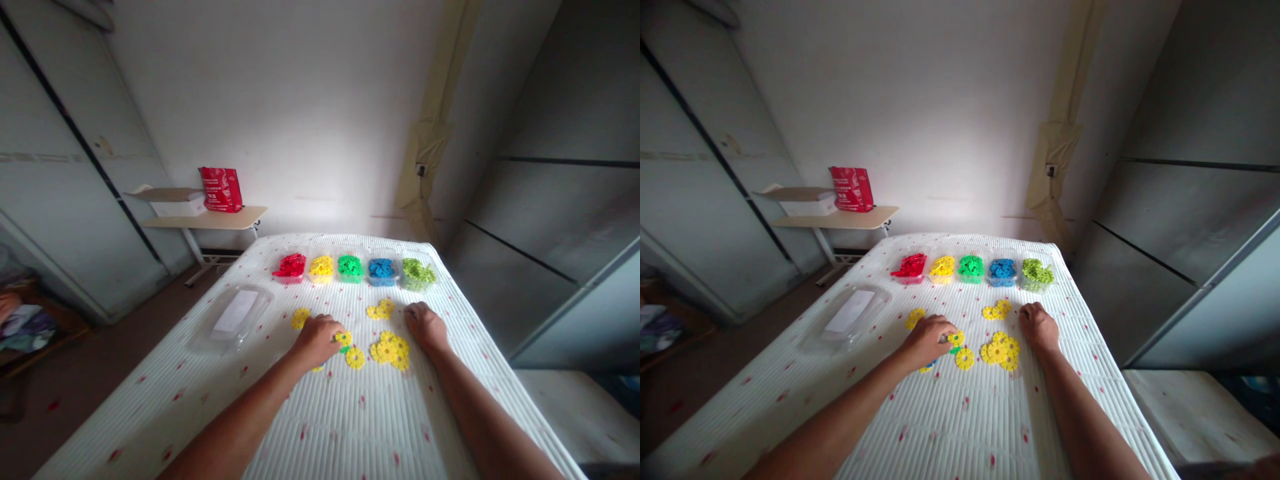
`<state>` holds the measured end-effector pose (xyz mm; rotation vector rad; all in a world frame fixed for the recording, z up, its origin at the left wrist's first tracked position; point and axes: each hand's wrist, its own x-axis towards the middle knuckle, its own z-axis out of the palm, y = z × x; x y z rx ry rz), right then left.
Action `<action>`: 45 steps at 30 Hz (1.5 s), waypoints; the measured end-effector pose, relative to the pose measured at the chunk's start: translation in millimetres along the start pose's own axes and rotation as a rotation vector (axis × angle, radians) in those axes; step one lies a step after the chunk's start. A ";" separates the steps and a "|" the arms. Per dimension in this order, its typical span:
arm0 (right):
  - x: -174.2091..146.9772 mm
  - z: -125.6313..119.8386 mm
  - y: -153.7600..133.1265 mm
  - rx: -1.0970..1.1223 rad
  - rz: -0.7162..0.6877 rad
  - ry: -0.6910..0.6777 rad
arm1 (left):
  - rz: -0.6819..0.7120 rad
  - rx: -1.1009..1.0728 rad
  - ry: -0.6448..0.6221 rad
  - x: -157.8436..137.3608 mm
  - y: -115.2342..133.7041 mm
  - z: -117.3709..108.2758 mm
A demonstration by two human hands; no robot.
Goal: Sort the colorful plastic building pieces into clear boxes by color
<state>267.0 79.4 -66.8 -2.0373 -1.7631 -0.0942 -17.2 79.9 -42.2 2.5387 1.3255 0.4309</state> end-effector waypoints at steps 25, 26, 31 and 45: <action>0.1 -1.0 1.0 0.007 -0.025 -0.022 | -0.204 0.188 0.232 -34.1 -50.4 -31.8; 0.0 -0.7 1.2 0.006 -0.026 -0.022 | -0.212 0.183 0.245 -39.6 -56.5 -27.9; -0.3 0.3 2.0 0.000 -0.033 -0.021 | -0.248 0.116 0.320 -52.2 -77.4 -6.6; -0.5 4.4 6.8 -0.002 -0.055 -0.010 | -0.283 0.126 0.343 -51.3 -72.8 -3.9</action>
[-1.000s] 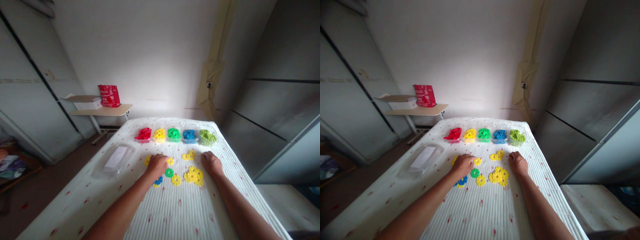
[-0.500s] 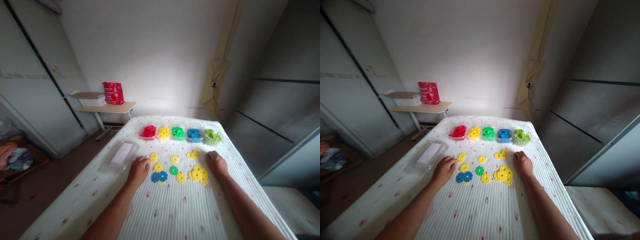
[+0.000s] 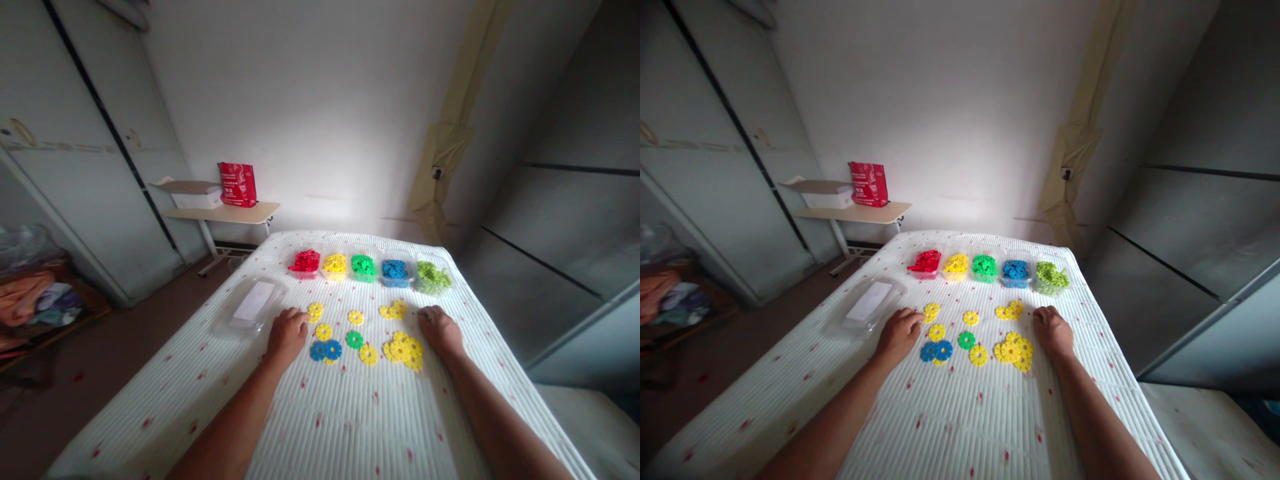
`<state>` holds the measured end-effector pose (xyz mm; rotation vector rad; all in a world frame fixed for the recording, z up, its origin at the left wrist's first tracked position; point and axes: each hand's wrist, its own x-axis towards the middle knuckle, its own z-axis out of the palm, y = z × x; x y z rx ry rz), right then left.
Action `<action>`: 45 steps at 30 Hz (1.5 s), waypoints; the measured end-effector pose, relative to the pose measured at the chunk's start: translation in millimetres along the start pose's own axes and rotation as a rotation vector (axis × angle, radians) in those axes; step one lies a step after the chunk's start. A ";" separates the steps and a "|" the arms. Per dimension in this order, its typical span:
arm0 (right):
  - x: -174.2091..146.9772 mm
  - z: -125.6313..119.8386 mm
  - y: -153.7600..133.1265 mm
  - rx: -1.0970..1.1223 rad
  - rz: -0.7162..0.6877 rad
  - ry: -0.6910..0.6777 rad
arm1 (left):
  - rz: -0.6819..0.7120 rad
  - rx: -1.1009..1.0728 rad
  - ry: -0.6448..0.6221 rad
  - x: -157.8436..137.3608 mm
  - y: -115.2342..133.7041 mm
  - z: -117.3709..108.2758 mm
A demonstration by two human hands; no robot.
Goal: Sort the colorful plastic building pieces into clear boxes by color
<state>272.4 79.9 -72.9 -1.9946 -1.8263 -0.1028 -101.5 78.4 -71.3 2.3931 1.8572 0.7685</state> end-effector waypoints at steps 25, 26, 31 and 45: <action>39.5 6.1 -26.6 -0.004 -0.283 -0.309 | 0.194 -0.217 -0.032 2.4 -0.5 1.9; 41.3 5.7 -26.9 -0.007 -0.267 -0.330 | 0.199 -0.231 -0.025 2.4 -1.3 2.4; 47.8 0.2 -22.8 -0.011 -0.210 -0.399 | 0.224 -0.290 0.002 3.2 -4.5 6.0; 48.9 -14.9 -32.9 -0.037 -0.173 -0.411 | 0.138 -0.362 0.036 4.8 -10.5 14.6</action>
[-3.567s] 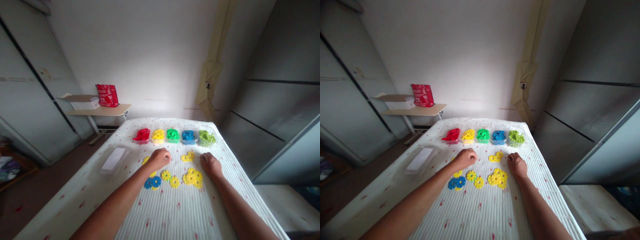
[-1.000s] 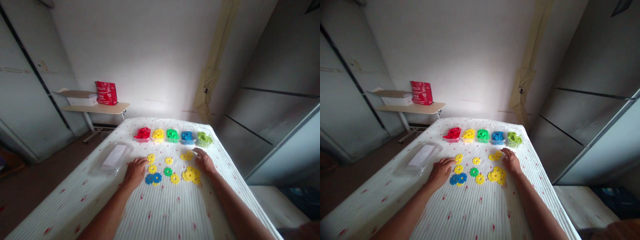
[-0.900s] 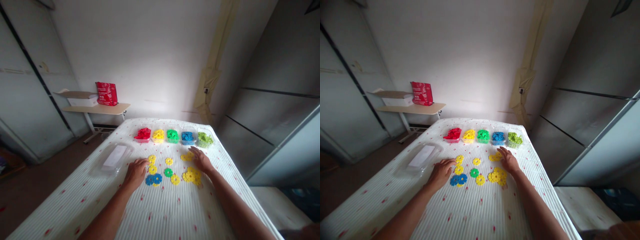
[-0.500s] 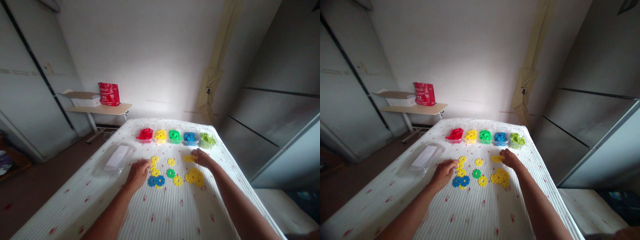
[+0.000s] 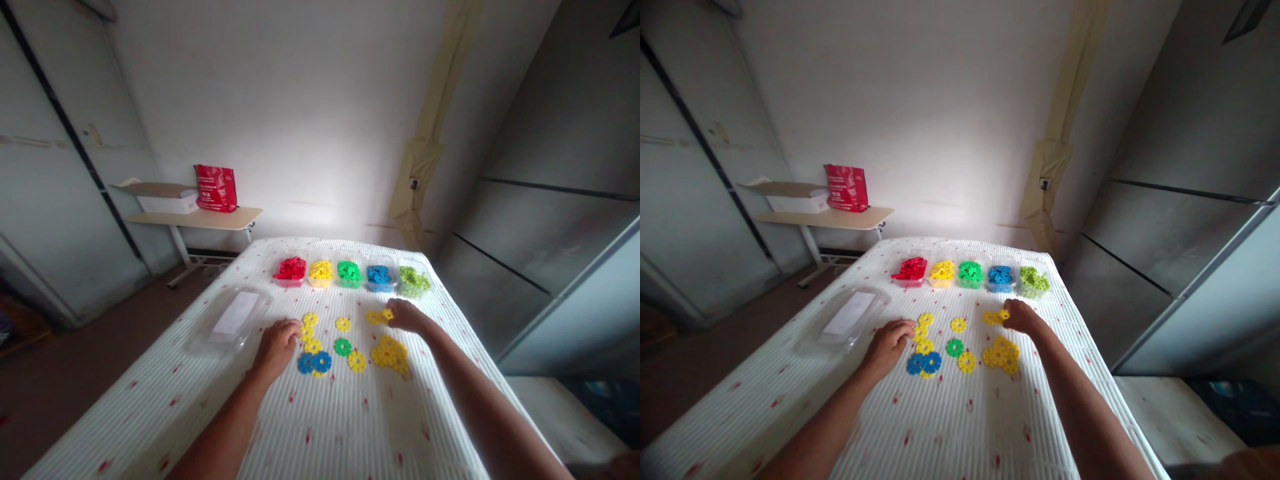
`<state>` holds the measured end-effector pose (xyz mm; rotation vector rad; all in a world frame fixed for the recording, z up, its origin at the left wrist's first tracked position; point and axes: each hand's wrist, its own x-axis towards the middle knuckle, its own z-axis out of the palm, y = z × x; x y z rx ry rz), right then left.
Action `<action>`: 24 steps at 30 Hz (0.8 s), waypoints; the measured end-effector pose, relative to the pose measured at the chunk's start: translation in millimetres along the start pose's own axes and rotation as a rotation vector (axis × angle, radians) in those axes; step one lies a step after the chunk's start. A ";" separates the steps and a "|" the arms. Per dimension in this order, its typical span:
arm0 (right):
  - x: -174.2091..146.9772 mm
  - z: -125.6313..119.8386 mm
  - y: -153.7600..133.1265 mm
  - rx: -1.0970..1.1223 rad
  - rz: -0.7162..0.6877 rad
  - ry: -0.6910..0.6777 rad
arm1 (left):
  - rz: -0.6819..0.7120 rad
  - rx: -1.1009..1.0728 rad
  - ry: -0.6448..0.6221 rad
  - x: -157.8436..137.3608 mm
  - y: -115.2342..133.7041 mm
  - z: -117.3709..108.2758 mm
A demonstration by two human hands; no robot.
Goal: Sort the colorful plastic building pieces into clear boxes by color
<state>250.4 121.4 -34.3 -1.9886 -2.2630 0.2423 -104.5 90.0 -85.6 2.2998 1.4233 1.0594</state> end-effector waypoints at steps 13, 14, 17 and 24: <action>-2.8 14.8 -20.8 -0.057 -0.005 0.091 | 0.012 0.008 0.026 -0.3 1.7 -0.2; -2.8 13.6 -20.9 -0.060 -0.001 0.093 | 0.011 0.009 0.026 -0.2 2.1 -0.5; -2.8 9.0 -22.1 -0.051 -0.006 0.100 | 0.001 0.009 0.016 -0.1 3.6 -1.6; -3.7 10.4 -45.8 -0.105 0.007 0.093 | -0.016 0.010 0.008 -0.7 5.5 -2.7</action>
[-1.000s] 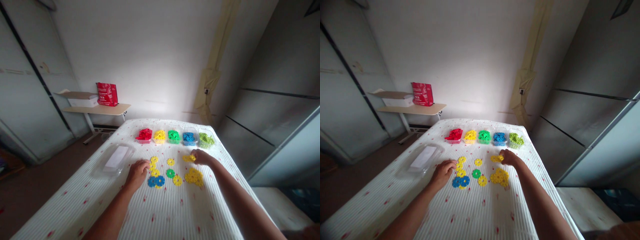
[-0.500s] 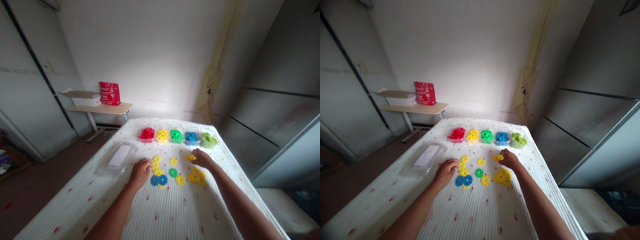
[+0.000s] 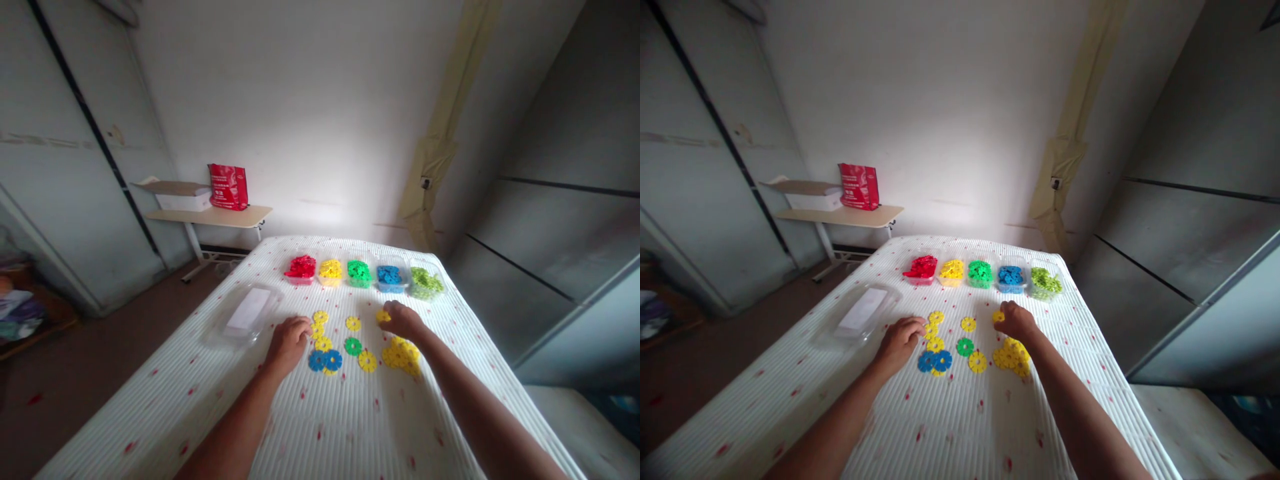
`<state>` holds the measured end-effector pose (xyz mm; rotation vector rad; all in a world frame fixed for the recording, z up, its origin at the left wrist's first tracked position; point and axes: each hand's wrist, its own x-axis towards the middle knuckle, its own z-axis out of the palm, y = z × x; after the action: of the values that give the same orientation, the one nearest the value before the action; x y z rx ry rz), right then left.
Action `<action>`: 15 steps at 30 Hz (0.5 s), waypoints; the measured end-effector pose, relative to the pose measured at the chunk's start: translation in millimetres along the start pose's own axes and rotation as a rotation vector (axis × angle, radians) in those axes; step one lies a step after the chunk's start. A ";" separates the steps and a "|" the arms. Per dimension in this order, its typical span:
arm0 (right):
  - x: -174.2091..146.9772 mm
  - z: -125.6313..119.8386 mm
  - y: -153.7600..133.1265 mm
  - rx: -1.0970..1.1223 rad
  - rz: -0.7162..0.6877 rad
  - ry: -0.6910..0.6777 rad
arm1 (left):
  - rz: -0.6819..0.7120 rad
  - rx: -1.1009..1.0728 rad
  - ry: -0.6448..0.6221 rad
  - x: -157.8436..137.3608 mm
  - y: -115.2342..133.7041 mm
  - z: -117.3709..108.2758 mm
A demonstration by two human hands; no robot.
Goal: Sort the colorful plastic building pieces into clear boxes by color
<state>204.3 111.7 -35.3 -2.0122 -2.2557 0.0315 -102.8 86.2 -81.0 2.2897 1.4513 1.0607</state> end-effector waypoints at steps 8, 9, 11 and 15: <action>1.5 -9.5 -24.1 -0.100 -0.040 -0.055 | 0.005 0.018 0.019 -0.6 -1.2 2.6; 3.9 -12.9 -29.5 -0.082 -0.057 -0.062 | 0.004 0.017 0.022 -0.6 -1.3 2.7; 12.3 -21.6 -44.2 -0.040 -0.111 -0.056 | -0.001 0.014 0.021 -0.5 -1.2 2.7; 46.6 -45.6 -80.7 -0.014 -0.182 0.043 | -0.013 0.005 0.011 -0.8 0.0 1.5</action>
<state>124.1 145.6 21.0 -1.7873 -2.4070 -0.0436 -102.0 85.8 -82.5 2.2782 1.4730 1.0688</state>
